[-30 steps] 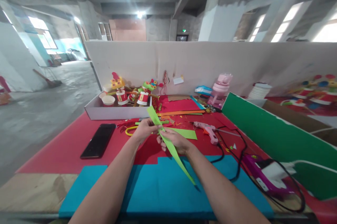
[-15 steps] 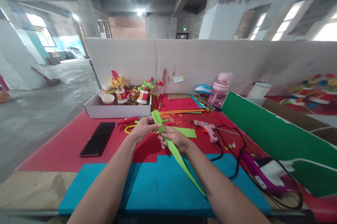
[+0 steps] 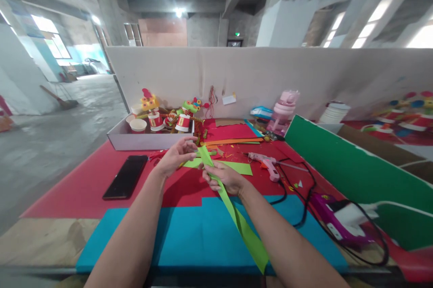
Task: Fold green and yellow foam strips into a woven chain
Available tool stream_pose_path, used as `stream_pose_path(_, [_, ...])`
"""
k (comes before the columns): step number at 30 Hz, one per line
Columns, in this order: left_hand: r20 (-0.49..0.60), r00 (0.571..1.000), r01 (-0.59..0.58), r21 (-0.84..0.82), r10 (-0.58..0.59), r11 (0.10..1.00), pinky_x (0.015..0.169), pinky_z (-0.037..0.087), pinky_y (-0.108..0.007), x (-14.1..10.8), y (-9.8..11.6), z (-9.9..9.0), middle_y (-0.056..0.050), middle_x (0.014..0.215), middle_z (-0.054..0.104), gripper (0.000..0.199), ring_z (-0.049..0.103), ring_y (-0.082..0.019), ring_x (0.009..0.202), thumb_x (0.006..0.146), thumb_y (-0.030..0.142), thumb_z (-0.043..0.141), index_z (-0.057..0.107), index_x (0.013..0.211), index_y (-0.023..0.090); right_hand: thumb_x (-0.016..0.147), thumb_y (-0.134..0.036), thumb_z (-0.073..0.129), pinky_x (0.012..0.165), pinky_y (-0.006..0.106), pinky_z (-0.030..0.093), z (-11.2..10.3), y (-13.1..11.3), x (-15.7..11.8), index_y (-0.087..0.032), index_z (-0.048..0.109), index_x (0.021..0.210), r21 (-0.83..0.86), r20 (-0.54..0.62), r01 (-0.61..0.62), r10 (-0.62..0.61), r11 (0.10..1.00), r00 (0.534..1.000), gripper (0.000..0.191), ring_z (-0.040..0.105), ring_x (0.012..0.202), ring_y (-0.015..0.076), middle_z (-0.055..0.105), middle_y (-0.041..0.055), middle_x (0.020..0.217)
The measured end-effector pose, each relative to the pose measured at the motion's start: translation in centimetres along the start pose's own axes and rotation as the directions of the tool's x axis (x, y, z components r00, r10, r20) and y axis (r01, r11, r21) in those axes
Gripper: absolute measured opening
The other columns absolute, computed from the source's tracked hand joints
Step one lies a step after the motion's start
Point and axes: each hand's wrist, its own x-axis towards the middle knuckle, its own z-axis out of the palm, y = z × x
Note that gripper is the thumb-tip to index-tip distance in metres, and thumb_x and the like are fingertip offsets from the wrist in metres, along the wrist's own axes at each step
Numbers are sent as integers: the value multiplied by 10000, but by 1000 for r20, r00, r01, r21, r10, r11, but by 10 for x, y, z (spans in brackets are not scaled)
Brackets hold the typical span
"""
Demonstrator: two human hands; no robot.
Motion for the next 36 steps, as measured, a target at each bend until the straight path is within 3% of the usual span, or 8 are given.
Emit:
stream_pose_path(7, [78, 994, 73, 84, -79, 994, 698, 451, -243, -4, 2, -11, -51, 850, 634, 241, 570, -134, 777, 695, 296, 771, 675, 849, 138, 860, -408, 610, 372, 137, 272, 0, 1, -4, -186, 554, 1022, -53, 118, -78, 84, 996, 989, 280, 317, 409, 22, 494, -57, 642])
stream_pose_path(10, [34, 996, 75, 102, -79, 992, 653, 439, -233, -3, 0, -8, -50, 802, 637, 250, 563, -133, 742, 678, 339, 779, 657, 738, 129, 860, -454, 597, 370, 134, 253, 2, 0, -4, -188, 545, 1015, -71, 114, -81, 89, 994, 989, 312, 306, 408, 22, 496, -56, 641])
stream_pose_path(17, [-25, 999, 39, 156, -36, 987, 584, 394, -216, -2, 1, -1, -12, 686, 599, 283, 521, -100, 637, 668, 346, 784, 592, 678, 139, 874, -566, 512, 353, 137, 203, 7, -1, -3, -202, 526, 1022, -123, 69, -100, 109, 987, 992, 393, 272, 379, 24, 506, -61, 608])
stream_pose_path(24, [24, 999, 35, 242, -42, 970, 585, 406, -227, -3, 2, 6, 6, 658, 586, 281, 531, -96, 599, 691, 354, 763, 575, 690, 145, 801, -501, 650, 494, 229, 482, 11, 6, 5, -199, 496, 971, -64, -37, 75, -77, 995, 996, 379, 545, 505, 89, 628, -11, 733])
stream_pose_path(36, [19, 998, 52, 217, -58, 975, 569, 418, -222, -4, 1, 11, 5, 636, 590, 275, 548, -97, 582, 696, 333, 762, 566, 712, 141, 834, -493, 601, 490, 219, 448, 7, 16, 15, -174, 550, 900, -217, -95, 174, -198, 960, 976, 330, 507, 480, 71, 546, -43, 656])
